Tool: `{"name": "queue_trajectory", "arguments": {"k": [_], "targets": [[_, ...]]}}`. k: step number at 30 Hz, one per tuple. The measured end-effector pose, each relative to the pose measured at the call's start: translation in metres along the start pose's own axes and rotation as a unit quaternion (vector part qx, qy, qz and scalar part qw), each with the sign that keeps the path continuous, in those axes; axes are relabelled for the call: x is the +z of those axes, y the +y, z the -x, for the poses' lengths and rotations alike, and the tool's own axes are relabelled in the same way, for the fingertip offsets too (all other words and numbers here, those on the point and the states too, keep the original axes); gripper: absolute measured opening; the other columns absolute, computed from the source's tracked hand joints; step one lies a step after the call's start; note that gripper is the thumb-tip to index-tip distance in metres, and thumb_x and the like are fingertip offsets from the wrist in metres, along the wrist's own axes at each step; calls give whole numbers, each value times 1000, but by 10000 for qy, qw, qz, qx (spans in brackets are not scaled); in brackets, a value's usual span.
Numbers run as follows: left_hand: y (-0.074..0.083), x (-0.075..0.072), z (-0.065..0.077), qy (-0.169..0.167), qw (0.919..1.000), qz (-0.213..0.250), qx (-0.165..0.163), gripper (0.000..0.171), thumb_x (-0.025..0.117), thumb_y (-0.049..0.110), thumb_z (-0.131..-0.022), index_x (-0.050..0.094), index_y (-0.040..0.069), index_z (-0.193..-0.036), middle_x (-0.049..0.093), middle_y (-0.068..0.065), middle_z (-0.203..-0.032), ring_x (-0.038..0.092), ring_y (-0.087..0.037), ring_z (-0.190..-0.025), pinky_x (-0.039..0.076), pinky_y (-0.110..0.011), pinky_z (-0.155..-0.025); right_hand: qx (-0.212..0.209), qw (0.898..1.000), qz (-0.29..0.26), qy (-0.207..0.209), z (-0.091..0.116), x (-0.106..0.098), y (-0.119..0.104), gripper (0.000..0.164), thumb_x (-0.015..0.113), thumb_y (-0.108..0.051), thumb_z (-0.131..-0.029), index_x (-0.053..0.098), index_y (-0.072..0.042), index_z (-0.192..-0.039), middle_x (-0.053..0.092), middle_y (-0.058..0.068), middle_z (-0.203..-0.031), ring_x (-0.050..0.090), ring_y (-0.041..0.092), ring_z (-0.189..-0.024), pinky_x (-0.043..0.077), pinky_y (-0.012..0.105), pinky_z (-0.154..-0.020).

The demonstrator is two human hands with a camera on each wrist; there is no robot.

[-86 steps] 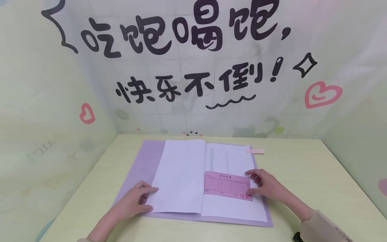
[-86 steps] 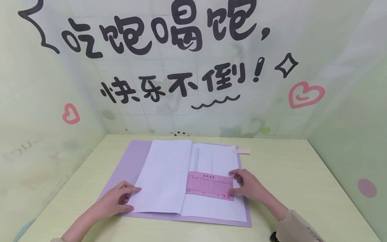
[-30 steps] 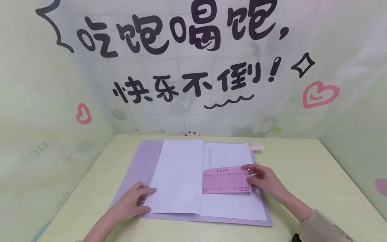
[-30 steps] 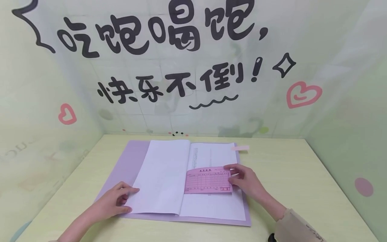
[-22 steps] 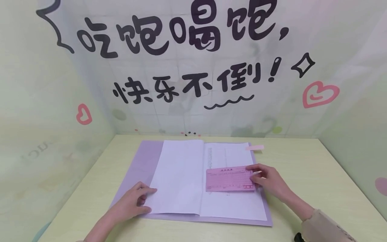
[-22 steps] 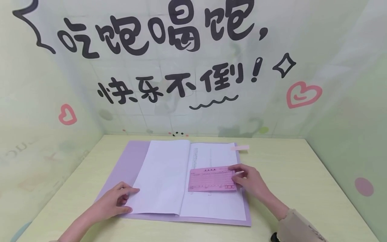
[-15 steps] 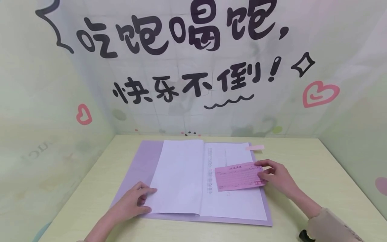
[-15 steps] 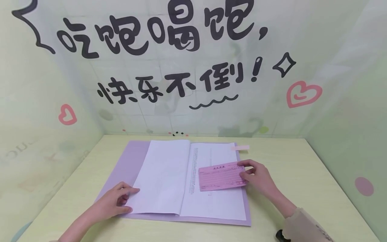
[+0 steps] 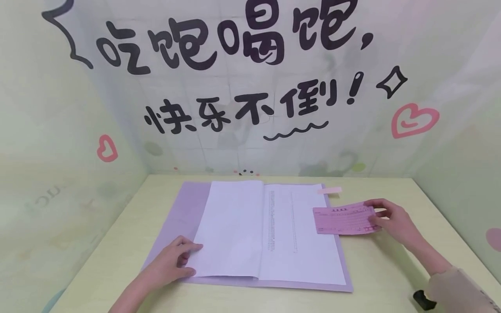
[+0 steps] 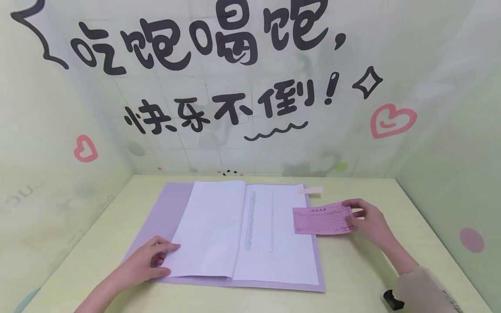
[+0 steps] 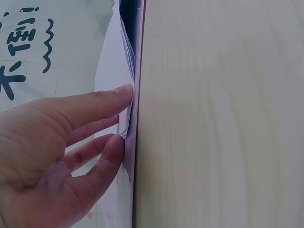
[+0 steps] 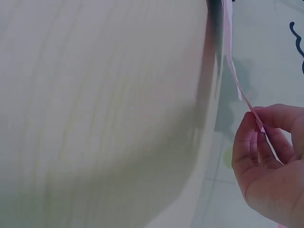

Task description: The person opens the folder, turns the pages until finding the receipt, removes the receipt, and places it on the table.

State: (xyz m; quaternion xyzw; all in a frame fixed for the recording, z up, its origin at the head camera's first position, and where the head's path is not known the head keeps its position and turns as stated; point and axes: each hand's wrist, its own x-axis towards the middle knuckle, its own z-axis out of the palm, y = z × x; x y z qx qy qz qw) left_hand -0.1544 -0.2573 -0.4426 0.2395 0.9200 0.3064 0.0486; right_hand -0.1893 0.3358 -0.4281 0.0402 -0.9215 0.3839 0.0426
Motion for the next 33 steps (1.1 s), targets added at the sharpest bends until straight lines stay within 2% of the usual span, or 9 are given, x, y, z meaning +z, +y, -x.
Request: {"name": "queue_trajectory", "arguments": {"k": [3,6,8,10,22,24,28,33], "targets": [[1,-1,0,2,10000,24,21,54,82,13,-76,65,3,-127,49,-1,-102,43,2,-80,46,-16,-68,116,9997,187,-101,-2,-8,11,41,66,-6,-91,56,2,-130,56,30,-130,56,-5,-92,54,19,-67],[0,-1,0,9,9999,80,64,54,82,13,-76,65,3,-126,49,-1,-102,43,2,-81,48,-16,-69,219,9986,442,-201,-4,-14,20,43,67,-7,-90,56,2,-131,55,31,-131,64,21,-101,53,19,-68],[-1,0,0,19,9999,94,107,54,82,13,-77,64,2,-127,49,-2,-102,43,1,-81,48,-16,-69,278,9975,579,-304,-5,-18,26,46,67,-7,-89,54,2,-132,54,32,-132,61,38,-106,51,19,-68],[-1,0,-1,22,9999,101,111,54,82,13,-77,64,2,-127,49,-2,-102,43,1,-81,48,-16,-69,299,9968,608,-432,-5,-21,31,49,68,-6,-88,52,4,-133,52,33,-133,60,43,-106,50,20,-68],[2,-2,0,-25,10000,63,43,54,82,13,-76,65,2,-126,50,-2,-103,43,1,-81,50,-17,-70,192,9931,938,-677,-5,-37,59,56,73,-6,-83,51,9,-133,51,38,-129,62,41,-100,47,20,-69],[1,-2,0,-19,10000,65,52,54,82,13,-76,65,1,-126,50,-2,-102,43,2,-81,49,-17,-69,211,9924,912,-797,-5,-39,62,57,73,-5,-83,51,10,-132,51,38,-128,63,36,-97,47,20,-68],[1,-2,0,-9,9999,87,66,54,82,13,-76,65,1,-126,50,-3,-102,44,1,-80,48,-17,-68,207,9906,806,-1085,-7,-42,66,56,72,-5,-83,51,13,-132,53,37,-125,59,18,-87,46,19,-66],[2,-2,-1,-14,9999,89,78,54,82,13,-76,65,2,-126,49,-2,-102,43,1,-81,49,-17,-69,-64,9890,806,-1240,-8,-45,72,54,71,-4,-84,52,15,-131,58,34,-121,51,3,-79,44,18,-65]]}}
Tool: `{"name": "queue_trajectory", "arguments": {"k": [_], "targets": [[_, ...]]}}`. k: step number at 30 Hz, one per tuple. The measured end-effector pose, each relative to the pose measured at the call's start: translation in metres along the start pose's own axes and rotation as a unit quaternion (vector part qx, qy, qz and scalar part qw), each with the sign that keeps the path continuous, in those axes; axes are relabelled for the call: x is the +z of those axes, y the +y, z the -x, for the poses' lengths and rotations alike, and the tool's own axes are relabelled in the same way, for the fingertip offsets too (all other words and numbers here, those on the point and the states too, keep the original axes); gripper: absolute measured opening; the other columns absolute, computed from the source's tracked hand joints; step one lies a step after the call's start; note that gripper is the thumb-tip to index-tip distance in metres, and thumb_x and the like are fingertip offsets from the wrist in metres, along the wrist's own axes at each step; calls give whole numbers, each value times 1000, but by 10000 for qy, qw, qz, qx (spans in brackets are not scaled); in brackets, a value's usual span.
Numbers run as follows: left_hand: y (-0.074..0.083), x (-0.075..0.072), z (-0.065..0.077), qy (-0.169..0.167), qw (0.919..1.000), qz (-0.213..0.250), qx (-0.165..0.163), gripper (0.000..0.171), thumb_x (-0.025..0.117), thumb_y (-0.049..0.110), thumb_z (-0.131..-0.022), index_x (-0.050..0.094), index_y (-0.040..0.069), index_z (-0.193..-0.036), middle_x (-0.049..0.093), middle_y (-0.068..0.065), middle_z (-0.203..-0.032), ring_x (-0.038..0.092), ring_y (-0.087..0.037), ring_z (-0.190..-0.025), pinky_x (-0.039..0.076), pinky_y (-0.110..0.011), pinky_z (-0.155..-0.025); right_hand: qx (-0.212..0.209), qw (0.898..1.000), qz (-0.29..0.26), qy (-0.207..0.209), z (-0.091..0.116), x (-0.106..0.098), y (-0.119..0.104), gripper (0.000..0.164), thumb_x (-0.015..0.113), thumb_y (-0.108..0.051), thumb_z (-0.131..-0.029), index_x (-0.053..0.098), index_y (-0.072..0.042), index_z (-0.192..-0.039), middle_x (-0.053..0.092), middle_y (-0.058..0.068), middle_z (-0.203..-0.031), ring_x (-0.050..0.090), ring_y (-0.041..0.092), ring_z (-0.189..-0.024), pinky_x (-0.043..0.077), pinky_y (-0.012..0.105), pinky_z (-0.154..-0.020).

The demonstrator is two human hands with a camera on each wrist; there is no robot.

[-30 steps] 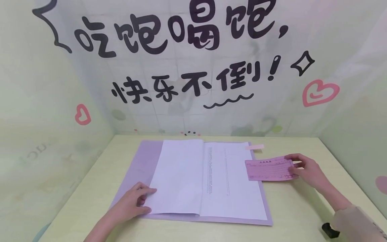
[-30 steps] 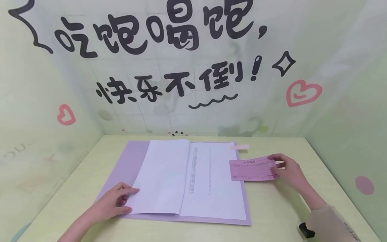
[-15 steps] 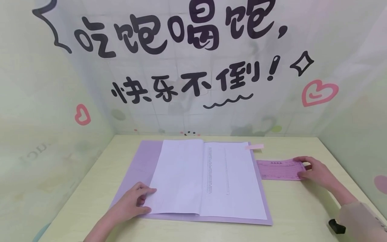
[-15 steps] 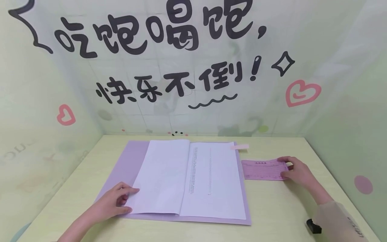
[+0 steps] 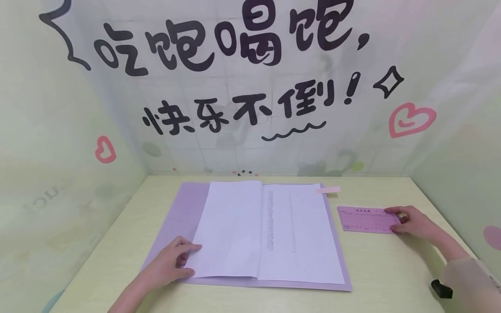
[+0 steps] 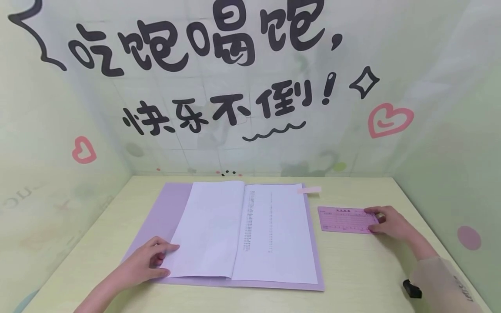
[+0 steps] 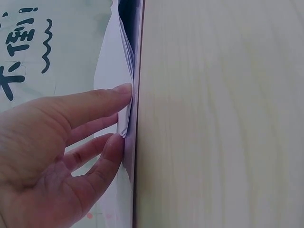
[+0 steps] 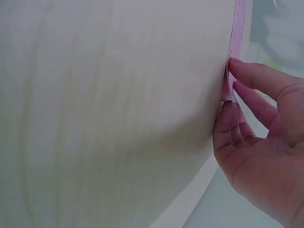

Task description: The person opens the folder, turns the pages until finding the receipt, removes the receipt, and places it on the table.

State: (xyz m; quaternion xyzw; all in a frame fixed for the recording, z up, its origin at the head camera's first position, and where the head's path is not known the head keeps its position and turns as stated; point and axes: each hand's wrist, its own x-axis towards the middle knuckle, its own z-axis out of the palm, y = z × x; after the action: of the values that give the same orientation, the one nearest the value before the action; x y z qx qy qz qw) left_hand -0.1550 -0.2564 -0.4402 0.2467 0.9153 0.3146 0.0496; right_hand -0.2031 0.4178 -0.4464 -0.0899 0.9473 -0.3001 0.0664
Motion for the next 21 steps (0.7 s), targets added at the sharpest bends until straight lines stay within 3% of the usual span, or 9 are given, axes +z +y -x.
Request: {"name": "queue_trajectory", "arguments": {"k": [13,21], "targets": [[1,0,-3,-106,9997,92,-211,55,83,16,-76,65,3,-126,51,-3,-105,45,1,-81,51,-17,-71,-174,9998,45,24,1,-1,8,52,71,-4,-86,52,15,-130,56,36,-122,46,1,-75,39,18,-63],[-1,-3,-4,-125,9996,186,-172,53,84,17,-76,66,0,-123,56,-7,-110,51,1,-81,54,-17,-71,129,9999,69,14,4,-1,8,53,71,-7,-87,52,13,-132,55,36,-126,50,2,-79,43,18,-66]]}}
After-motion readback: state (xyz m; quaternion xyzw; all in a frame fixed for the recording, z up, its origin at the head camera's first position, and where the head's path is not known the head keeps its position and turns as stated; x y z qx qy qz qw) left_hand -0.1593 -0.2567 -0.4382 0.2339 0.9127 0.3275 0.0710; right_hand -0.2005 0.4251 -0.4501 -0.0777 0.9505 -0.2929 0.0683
